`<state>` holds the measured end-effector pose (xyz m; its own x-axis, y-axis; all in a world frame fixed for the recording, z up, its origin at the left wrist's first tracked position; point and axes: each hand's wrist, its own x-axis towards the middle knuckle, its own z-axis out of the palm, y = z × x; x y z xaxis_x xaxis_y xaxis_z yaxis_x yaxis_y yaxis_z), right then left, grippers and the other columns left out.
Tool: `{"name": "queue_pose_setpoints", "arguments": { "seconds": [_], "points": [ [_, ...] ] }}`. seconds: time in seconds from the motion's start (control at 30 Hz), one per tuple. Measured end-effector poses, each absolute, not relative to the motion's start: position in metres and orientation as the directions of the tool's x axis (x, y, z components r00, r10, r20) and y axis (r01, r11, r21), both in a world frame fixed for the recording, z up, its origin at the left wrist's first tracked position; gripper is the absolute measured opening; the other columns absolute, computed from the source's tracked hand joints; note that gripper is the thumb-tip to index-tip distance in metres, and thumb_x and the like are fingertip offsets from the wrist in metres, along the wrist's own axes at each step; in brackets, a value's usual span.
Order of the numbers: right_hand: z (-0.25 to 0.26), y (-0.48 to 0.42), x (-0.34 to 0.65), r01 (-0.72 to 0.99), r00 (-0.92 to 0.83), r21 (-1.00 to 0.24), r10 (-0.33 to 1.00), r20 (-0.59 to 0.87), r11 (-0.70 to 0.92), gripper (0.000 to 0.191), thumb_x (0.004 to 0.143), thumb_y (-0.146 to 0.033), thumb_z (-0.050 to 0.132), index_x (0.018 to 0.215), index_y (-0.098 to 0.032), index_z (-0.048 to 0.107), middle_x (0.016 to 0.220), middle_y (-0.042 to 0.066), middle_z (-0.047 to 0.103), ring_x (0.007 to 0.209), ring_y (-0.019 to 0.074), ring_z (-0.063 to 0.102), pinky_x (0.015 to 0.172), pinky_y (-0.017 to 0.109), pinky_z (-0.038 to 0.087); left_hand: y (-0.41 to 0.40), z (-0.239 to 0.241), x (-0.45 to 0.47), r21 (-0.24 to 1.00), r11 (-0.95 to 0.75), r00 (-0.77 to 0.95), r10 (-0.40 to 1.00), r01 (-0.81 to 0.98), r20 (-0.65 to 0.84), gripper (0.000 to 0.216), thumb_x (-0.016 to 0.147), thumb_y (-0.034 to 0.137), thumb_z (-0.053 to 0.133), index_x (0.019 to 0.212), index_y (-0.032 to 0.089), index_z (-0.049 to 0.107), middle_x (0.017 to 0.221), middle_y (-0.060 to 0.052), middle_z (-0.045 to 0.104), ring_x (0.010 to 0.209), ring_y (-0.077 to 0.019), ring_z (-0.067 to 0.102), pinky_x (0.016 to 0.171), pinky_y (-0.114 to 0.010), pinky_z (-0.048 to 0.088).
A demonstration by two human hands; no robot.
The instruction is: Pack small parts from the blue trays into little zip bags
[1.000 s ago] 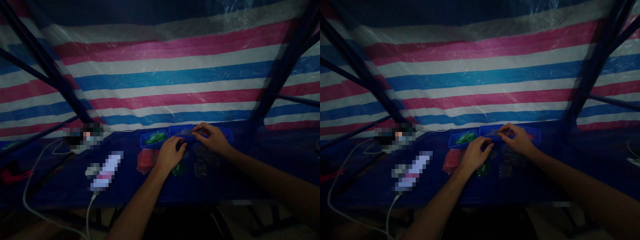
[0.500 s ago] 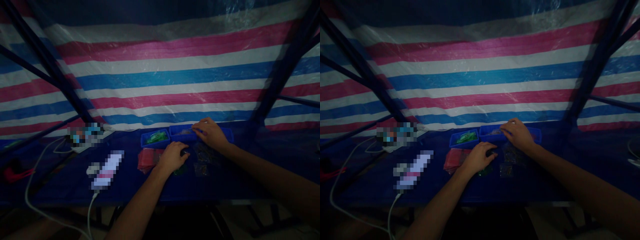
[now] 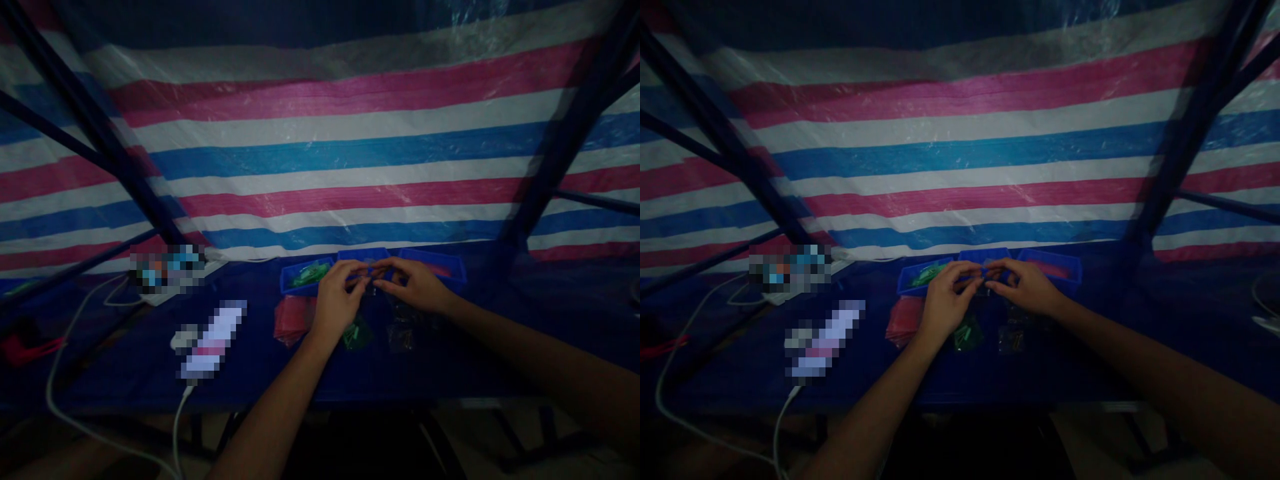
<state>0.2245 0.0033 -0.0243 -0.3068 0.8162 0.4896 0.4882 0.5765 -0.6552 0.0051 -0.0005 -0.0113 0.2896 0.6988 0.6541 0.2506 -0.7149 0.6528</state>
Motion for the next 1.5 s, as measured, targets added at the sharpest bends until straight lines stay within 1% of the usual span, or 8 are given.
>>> {"name": "queue_pose_setpoints", "arguments": {
  "seconds": [0.23, 0.47, 0.73, 0.9, 1.03, 1.17, 1.33, 1.5],
  "points": [
    [-0.031, 0.004, 0.212, 0.076, -0.266, -0.933, 0.909, 0.322, 0.353, 0.036, 0.079, -0.043, 0.081, 0.104, -0.021, 0.068, 0.092, 0.003, 0.077, 0.084, 0.0188, 0.072, 0.076, 0.032, 0.057, -0.004, -0.008, 0.006, 0.663, -0.722, 0.303, 0.688, 0.198, 0.659, 0.018, 0.093, 0.019, 0.068, 0.111, 0.022, 0.071, 0.12, -0.01, 0.067, 0.112, -0.022, 0.069, 0.088, -0.039, 0.065],
    [-0.025, 0.003, 0.216, 0.15, -0.158, -0.901, 0.909, 0.385, 0.407, 0.029, 0.083, -0.044, 0.077, 0.098, -0.02, 0.072, 0.091, 0.005, 0.076, 0.075, 0.0171, 0.069, 0.069, 0.032, 0.055, 0.0, -0.012, 0.007, 0.742, -0.601, 0.276, 0.798, 0.298, 0.536, 0.029, 0.09, 0.018, 0.07, 0.119, 0.02, 0.068, 0.101, -0.006, 0.075, 0.085, -0.0161, 0.074, 0.081, -0.032, 0.064],
    [-0.027, 0.003, 0.213, 0.25, -0.015, -0.829, 0.858, 0.513, 0.5, 0.021, 0.087, -0.039, 0.072, 0.097, -0.02, 0.071, 0.091, 0.005, 0.075, 0.081, 0.0194, 0.07, 0.073, 0.033, 0.057, -0.007, -0.006, 0.005, 0.585, -0.642, 0.356, 0.765, 0.496, 0.538, 0.028, 0.098, 0.029, 0.061, 0.124, 0.021, 0.065, 0.088, -0.002, 0.072, 0.076, -0.0162, 0.068, 0.076, -0.03, 0.056],
    [-0.023, -0.005, 0.21, 0.426, -0.282, -0.6, 0.73, 0.623, 0.677, 0.015, 0.091, -0.032, 0.069, 0.102, -0.023, 0.073, 0.098, 0.006, 0.074, 0.082, 0.02, 0.068, 0.074, 0.036, 0.058, -0.012, -0.003, 0.006, 0.672, -0.641, 0.392, 0.764, 0.372, 0.512, 0.035, 0.105, 0.038, 0.049, 0.134, 0.023, 0.061, 0.115, -0.006, 0.075, 0.097, -0.0195, 0.071, 0.086, -0.031, 0.056],
    [-0.018, -0.011, 0.207, 0.401, -0.419, -0.484, 0.626, 0.657, 0.778, 0.015, 0.093, -0.031, 0.068, 0.107, -0.026, 0.073, 0.105, 0.006, 0.075, 0.098, 0.0228, 0.069, 0.084, 0.04, 0.058, -0.007, -0.005, 0.004, 0.677, -0.608, 0.328, 0.794, 0.414, 0.512, 0.027, 0.101, 0.032, 0.056, 0.124, 0.022, 0.067, 0.109, -0.005, 0.076, 0.095, -0.0201, 0.072, 0.086, -0.032, 0.056],
    [-0.017, -0.011, 0.209, 0.458, -0.296, -0.515, 0.67, 0.681, 0.725, 0.012, 0.095, -0.031, 0.065, 0.103, -0.026, 0.073, 0.1, 0.007, 0.075, 0.089, 0.0225, 0.07, 0.078, 0.039, 0.059, -0.002, -0.01, 0.004, 0.665, -0.579, 0.299, 0.815, 0.473, 0.497, 0.019, 0.094, 0.023, 0.062, 0.111, 0.021, 0.068, 0.095, -0.003, 0.076, 0.08, -0.0183, 0.071, 0.076, -0.031, 0.057],
    [-0.022, -0.005, 0.213, 0.382, -0.256, -0.65, 0.751, 0.608, 0.657, 0.031, 0.092, -0.032, 0.07, 0.123, -0.027, 0.069, 0.118, 0.007, 0.074, 0.102, 0.0236, 0.072, 0.089, 0.042, 0.06, -0.005, -0.01, 0.007, 0.698, -0.614, 0.387, 0.784, 0.37, 0.485, 0.048, 0.09, 0.013, 0.061, 0.135, 0.023, 0.051, 0.1, -0.003, 0.077, 0.088, -0.0179, 0.073, 0.082, -0.031, 0.057],
    [-0.024, -0.002, 0.213, 0.338, -0.296, -0.697, 0.775, 0.558, 0.632, 0.018, 0.092, -0.036, 0.07, 0.107, -0.026, 0.076, 0.109, 0.005, 0.077, 0.101, 0.0233, 0.073, 0.093, 0.042, 0.059, -0.007, -0.009, 0.006, 0.675, -0.62, 0.413, 0.779, 0.401, 0.471, 0.056, 0.091, 0.011, 0.061, 0.142, 0.026, 0.044, 0.101, -0.001, 0.077, 0.092, -0.0182, 0.074, 0.088, -0.033, 0.056]
  ]
}}
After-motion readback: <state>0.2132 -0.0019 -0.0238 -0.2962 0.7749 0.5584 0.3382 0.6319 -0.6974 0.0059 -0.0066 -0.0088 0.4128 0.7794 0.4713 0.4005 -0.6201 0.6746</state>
